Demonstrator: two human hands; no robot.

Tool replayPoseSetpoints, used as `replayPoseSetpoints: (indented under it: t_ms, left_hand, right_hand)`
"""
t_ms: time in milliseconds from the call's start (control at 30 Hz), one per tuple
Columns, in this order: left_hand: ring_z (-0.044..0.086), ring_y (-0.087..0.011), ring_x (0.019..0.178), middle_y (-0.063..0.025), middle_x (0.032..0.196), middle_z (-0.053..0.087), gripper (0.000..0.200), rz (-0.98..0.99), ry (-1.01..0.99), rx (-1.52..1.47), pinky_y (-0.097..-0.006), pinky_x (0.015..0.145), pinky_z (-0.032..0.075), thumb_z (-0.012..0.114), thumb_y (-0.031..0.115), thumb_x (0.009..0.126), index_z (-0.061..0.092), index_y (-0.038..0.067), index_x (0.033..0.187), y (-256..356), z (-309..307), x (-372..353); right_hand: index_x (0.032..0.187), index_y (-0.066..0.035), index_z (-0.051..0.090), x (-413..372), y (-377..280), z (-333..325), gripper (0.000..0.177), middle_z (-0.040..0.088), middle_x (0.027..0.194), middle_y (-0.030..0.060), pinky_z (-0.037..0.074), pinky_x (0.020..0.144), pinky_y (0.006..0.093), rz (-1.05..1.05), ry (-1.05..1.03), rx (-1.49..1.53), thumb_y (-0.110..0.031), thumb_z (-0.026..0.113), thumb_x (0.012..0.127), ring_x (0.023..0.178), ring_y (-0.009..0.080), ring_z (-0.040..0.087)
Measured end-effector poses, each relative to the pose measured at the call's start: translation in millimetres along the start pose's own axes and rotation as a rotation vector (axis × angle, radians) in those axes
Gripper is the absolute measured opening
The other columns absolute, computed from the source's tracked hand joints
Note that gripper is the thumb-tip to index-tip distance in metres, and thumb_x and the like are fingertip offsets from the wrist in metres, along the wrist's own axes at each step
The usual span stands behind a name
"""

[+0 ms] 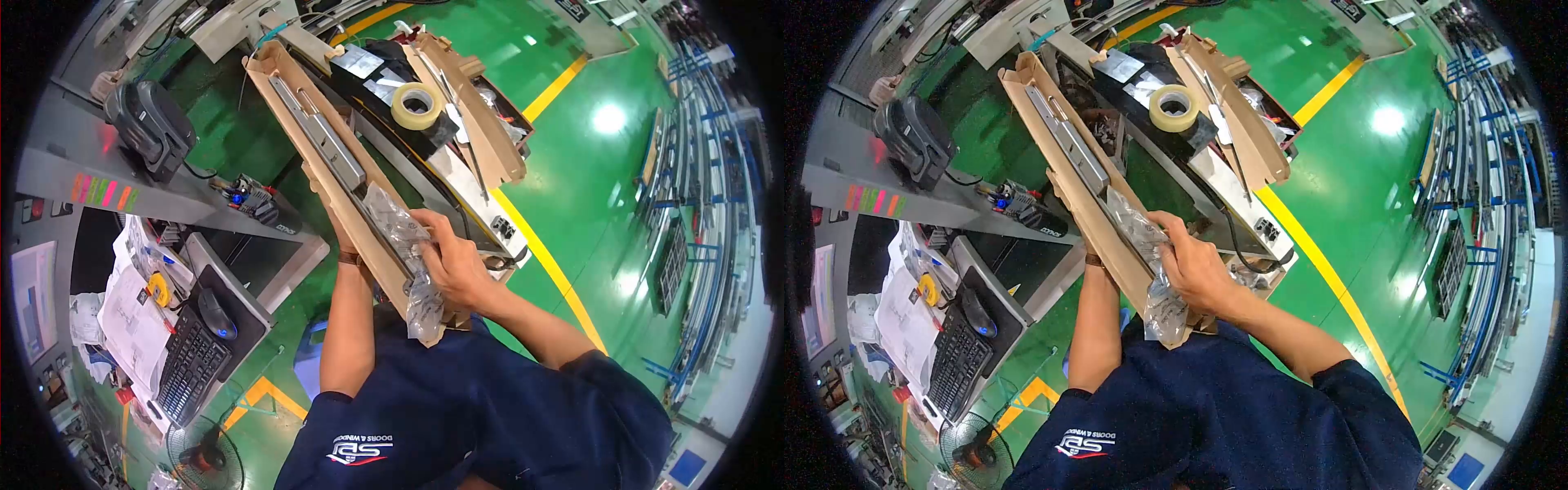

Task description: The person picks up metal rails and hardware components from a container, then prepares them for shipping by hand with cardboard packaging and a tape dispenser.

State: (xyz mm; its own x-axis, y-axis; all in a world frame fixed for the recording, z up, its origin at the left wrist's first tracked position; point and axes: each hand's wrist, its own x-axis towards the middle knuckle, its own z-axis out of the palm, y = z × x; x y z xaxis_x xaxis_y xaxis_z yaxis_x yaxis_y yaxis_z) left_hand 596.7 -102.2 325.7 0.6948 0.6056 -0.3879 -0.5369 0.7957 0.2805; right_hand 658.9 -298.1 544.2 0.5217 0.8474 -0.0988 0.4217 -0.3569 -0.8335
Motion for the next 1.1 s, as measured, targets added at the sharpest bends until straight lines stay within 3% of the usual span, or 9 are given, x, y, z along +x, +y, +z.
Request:
replayPoseSetpoints:
  t_ms: [167,267,367,500,633,733,833,1100]
  left_hand:
    - [0.063,-0.0240,0.110,-0.0061,0.124,0.063,0.072,0.031,-0.062,0.037,-0.0419,0.094,0.057,0.048,0.072,0.100,0.053,0.014,0.143,0.0,7.2,-6.9]
    - [0.060,-0.0233,0.119,-0.0051,0.133,0.060,0.076,-0.011,-0.062,0.041,-0.0405,0.100,0.053,0.042,0.075,0.102,0.049,0.015,0.148,1.3,26.1,-22.9]
    - [0.059,-0.0242,0.121,-0.0057,0.136,0.059,0.078,-0.033,-0.089,0.057,-0.0414,0.102,0.053,0.038,0.075,0.103,0.047,0.014,0.150,1.7,33.1,-29.8]
    - [0.058,-0.0254,0.127,-0.0072,0.142,0.056,0.080,0.022,-0.212,0.122,-0.0429,0.109,0.051,0.035,0.073,0.105,0.041,0.011,0.155,0.0,53.3,-40.1]
    - [0.057,-0.0259,0.131,-0.0081,0.146,0.054,0.080,0.094,-0.219,0.177,-0.0427,0.111,0.050,0.036,0.072,0.105,0.039,0.011,0.157,3.7,63.1,-43.8]
    - [0.057,-0.0254,0.132,-0.0078,0.147,0.054,0.080,0.108,-0.217,0.186,-0.0422,0.111,0.050,0.036,0.072,0.105,0.039,0.011,0.157,7.1,73.2,-46.5]
    - [0.057,-0.0249,0.132,-0.0074,0.148,0.054,0.081,0.100,-0.216,0.172,-0.0417,0.111,0.050,0.037,0.073,0.104,0.039,0.012,0.157,8.9,77.9,-48.2]
    - [0.057,-0.0236,0.132,-0.0063,0.149,0.055,0.082,0.123,-0.167,0.197,-0.0402,0.109,0.052,0.038,0.074,0.103,0.040,0.013,0.158,14.6,96.1,-60.3]
  right_hand:
    - [0.157,-0.012,0.033,-4.3,10.5,4.5,0.069,0.069,0.115,0.0279,0.055,0.085,0.0557,0.029,0.004,-0.019,-0.016,0.066,0.096,0.098,0.0489,0.068]
    - [0.162,-0.012,0.027,4.5,-8.6,5.4,0.090,0.063,0.126,0.0240,0.056,0.086,0.0522,-0.069,0.047,-0.234,-0.022,0.077,0.088,0.104,0.0437,0.068]
    - [0.165,-0.012,0.023,31.8,-13.9,11.1,0.104,0.055,0.133,0.0216,0.057,0.086,0.0501,-0.039,0.012,-0.373,-0.025,0.084,0.082,0.112,0.0409,0.064]
    - [0.163,-0.014,0.028,63.9,-14.7,20.7,0.100,0.051,0.139,0.0241,0.054,0.097,0.0499,-0.166,0.143,-0.411,-0.022,0.084,0.080,0.121,0.0463,0.059]
    - [0.149,-0.010,0.048,79.3,-23.7,22.5,0.075,0.050,0.140,0.0242,0.054,0.097,0.0508,-0.100,0.082,-0.371,-0.025,0.081,0.083,0.120,0.0458,0.061]
    - [0.138,-0.007,0.056,97.3,-24.9,28.4,0.061,0.054,0.134,0.0223,0.055,0.095,0.0508,-0.147,0.167,-0.396,-0.029,0.079,0.087,0.118,0.0434,0.063]
    - [0.132,-0.005,0.058,109.0,-37.4,22.3,0.058,0.058,0.126,0.0202,0.055,0.093,0.0501,-0.015,0.040,-0.421,-0.034,0.079,0.087,0.114,0.0408,0.065]
    - [0.112,-0.003,0.057,117.7,-27.5,35.1,0.054,0.060,0.112,0.0183,0.053,0.086,0.0497,-0.045,0.116,-0.407,-0.034,0.086,0.078,0.104,0.0399,0.065]
